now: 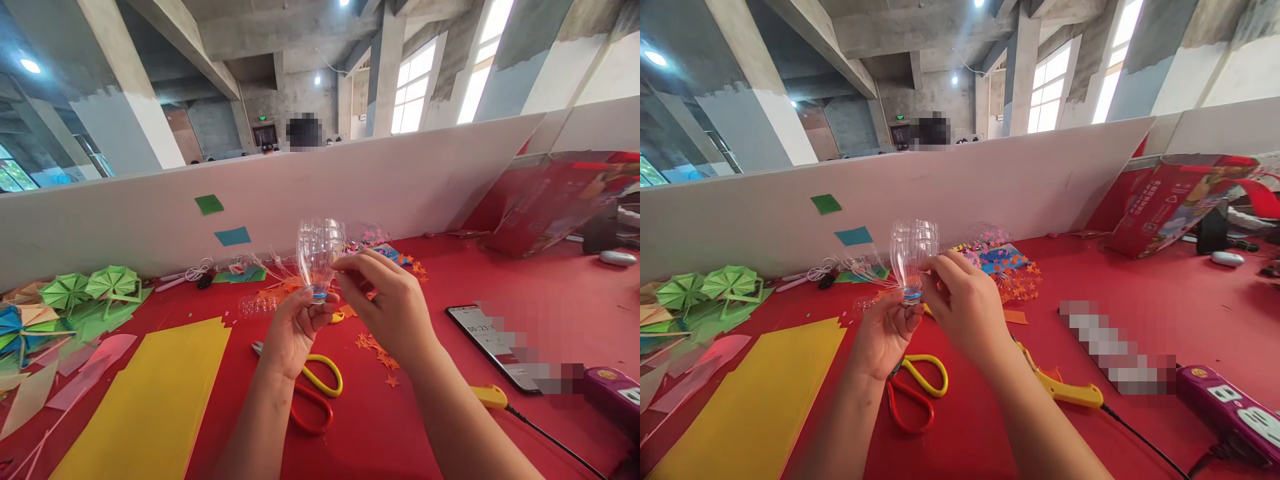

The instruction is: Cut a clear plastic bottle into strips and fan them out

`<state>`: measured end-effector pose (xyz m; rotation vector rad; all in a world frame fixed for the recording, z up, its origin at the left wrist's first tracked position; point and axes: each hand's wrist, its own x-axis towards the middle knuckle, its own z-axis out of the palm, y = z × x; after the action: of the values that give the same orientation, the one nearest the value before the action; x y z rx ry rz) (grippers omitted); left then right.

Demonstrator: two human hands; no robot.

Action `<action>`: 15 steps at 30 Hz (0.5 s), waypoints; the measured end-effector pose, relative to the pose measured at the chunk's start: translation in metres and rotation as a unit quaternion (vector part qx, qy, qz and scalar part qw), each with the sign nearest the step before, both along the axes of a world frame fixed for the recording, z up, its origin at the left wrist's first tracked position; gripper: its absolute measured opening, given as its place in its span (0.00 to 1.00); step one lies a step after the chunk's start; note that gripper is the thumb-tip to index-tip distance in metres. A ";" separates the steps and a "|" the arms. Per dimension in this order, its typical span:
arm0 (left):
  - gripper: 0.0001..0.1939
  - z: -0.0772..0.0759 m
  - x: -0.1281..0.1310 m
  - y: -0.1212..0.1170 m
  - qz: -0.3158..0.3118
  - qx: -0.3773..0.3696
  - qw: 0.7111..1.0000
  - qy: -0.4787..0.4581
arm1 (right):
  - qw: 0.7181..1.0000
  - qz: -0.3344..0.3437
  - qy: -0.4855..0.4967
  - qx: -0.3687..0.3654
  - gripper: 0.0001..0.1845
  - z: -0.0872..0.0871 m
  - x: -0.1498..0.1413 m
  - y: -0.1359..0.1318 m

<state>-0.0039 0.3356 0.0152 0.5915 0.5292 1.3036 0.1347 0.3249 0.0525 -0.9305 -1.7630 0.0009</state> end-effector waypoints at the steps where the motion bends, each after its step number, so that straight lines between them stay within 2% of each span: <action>1: 0.03 0.000 0.000 0.000 -0.003 0.001 1.000 0.000 | 1.000 -0.001 0.001 0.000 0.07 0.000 0.000 0.000; 7: 0.01 -0.001 0.002 0.000 -0.002 0.010 1.000 -0.014 | 1.000 0.013 -0.017 -0.004 0.08 -0.001 -0.003 0.000; 15: 0.03 -0.001 0.004 -0.001 -0.005 0.017 1.000 0.005 | 0.998 -0.021 -0.001 -0.059 0.07 -0.003 -0.004 0.002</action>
<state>0.0003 0.3346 0.0146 0.6282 0.5123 1.3034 0.1309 0.3269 0.0494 -1.0535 -1.7591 0.0776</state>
